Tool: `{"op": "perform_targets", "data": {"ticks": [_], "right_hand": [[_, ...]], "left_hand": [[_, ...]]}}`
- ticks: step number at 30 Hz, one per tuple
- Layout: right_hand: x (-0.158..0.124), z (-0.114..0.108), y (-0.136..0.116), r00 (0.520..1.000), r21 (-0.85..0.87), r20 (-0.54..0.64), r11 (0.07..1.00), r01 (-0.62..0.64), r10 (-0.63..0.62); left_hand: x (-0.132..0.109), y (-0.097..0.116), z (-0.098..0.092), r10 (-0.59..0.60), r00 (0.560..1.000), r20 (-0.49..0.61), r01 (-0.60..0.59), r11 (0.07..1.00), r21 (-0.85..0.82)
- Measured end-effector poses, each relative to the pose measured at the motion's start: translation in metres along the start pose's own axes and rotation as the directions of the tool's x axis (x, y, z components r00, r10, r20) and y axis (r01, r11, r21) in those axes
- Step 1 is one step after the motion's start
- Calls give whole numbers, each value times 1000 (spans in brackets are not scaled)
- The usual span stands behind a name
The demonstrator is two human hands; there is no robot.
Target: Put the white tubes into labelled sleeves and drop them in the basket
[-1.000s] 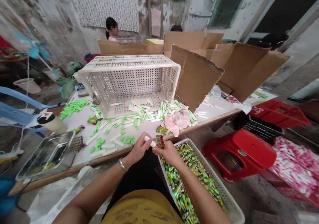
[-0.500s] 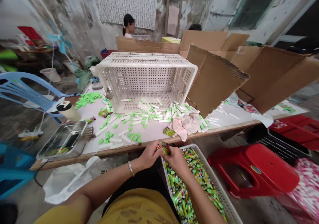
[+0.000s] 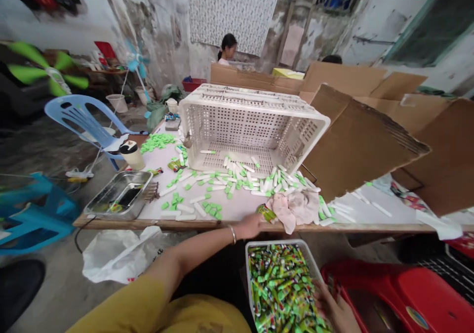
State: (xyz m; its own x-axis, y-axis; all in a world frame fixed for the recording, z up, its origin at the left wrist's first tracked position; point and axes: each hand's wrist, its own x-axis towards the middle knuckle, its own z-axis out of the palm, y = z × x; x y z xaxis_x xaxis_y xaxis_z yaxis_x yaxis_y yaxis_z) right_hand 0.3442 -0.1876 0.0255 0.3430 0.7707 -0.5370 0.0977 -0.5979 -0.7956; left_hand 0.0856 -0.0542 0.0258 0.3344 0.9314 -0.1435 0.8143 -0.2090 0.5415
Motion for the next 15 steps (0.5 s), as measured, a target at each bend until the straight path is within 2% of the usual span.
{"op": "perform_targets", "data": {"ticks": [3, 6, 10, 15], "right_hand": [[-9, -1, -1, 996, 140, 83, 990, 4, -16], [-20, 23, -17, 984, 157, 173, 988, 6, -34], [-28, 74, -42, 951, 164, 291, 985, 55, -102], [-29, 133, -64, 929, 256, 312, 960, 117, -196]], "left_hand": [[33, -38, -31, -153, 976, -155, 167, 983, 81], [52, -69, -51, -239, 938, -251, 280, 949, 142], [59, -85, -54, -242, 935, -257, 300, 929, 216], [51, -92, -56, -217, 958, -187, 266, 915, 302]]}}
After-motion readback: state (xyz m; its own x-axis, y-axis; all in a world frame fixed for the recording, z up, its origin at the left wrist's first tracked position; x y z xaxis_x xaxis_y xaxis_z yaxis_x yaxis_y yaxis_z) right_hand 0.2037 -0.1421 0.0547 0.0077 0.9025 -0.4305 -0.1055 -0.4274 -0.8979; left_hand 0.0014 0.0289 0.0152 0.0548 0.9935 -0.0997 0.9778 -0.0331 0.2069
